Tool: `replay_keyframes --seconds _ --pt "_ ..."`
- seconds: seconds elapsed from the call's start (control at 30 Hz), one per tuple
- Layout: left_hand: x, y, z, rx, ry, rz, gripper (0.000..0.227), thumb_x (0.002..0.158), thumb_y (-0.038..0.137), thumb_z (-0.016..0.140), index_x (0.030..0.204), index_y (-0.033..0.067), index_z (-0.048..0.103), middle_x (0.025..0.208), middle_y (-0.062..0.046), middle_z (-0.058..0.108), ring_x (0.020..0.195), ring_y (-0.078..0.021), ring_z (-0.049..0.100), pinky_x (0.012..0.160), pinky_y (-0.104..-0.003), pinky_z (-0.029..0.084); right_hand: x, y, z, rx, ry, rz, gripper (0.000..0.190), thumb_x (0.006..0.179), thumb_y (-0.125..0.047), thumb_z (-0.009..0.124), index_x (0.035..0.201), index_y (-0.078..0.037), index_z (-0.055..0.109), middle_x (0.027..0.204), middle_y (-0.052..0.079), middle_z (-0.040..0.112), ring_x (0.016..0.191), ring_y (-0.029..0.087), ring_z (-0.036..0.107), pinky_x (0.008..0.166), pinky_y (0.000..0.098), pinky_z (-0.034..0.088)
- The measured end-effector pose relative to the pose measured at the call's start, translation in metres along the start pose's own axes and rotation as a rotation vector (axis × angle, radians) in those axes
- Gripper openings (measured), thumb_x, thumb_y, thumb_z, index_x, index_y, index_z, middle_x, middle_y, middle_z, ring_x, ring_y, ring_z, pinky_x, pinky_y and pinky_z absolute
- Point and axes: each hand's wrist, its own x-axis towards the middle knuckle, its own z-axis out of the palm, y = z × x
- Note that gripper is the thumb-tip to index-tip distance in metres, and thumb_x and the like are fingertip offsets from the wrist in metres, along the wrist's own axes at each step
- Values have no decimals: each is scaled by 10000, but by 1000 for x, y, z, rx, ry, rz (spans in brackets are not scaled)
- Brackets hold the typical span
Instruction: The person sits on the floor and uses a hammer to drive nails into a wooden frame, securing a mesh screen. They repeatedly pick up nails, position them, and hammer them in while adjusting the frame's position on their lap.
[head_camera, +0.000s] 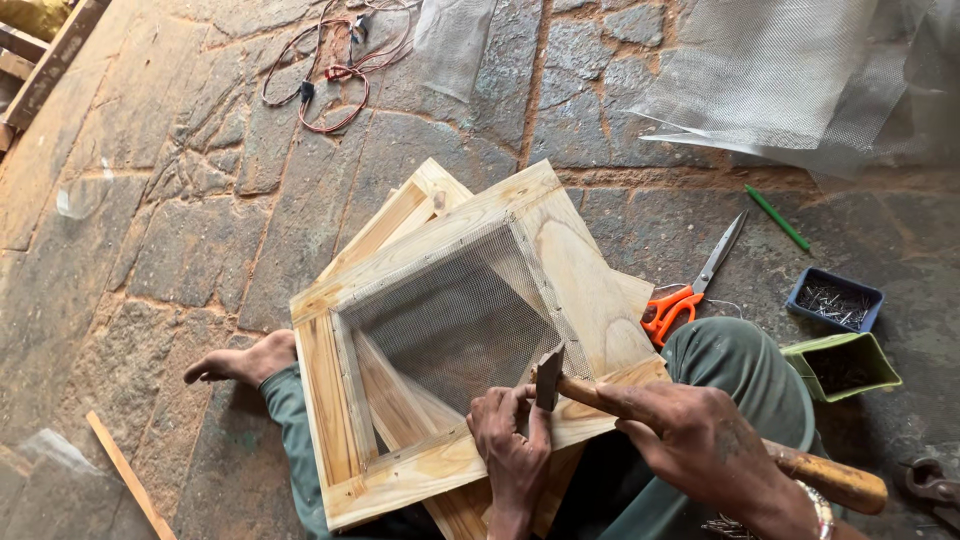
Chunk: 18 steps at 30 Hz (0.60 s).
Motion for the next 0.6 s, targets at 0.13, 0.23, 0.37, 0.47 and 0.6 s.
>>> replay_keyframes --seconds 0.13,0.23,0.37,0.47,0.6 --pt "0 2 1 21 -9 -37 112 885 238 762 920 135 733 811 3 618 803 -181 544 782 -355 407 -1 -5 1 -38 73 -111 424 748 -91 754 1171 -120 749 915 117 801 767 274 778 672 382 616" --pt "1 10 -6 61 108 126 156 814 164 758 954 107 717 876 -49 628 872 -237 560 808 -385 398 2 -13 -5 -69 97 -119 407 747 -77 746 1152 -119 747 890 120 791 739 276 765 646 382 612" --pt "3 18 -10 9 138 147 147 830 147 778 951 115 699 898 -48 632 883 -254 565 835 -390 405 2 -22 -14 -110 79 -93 428 735 -57 759 1155 -135 760 862 111 788 684 244 751 614 364 599" --pt "1 20 -11 -13 142 131 139 840 147 785 952 130 705 890 -23 632 881 -241 567 832 -387 401 0 -29 -15 -203 154 -183 423 760 -68 784 1179 -116 747 915 121 777 750 256 743 655 365 588" --pt "0 23 -11 -16 132 116 133 855 148 786 960 127 706 873 -19 610 878 -240 556 824 -387 393 -1 -36 -15 -287 158 -241 416 797 -65 790 1207 -116 740 957 114 776 777 246 736 673 356 583"
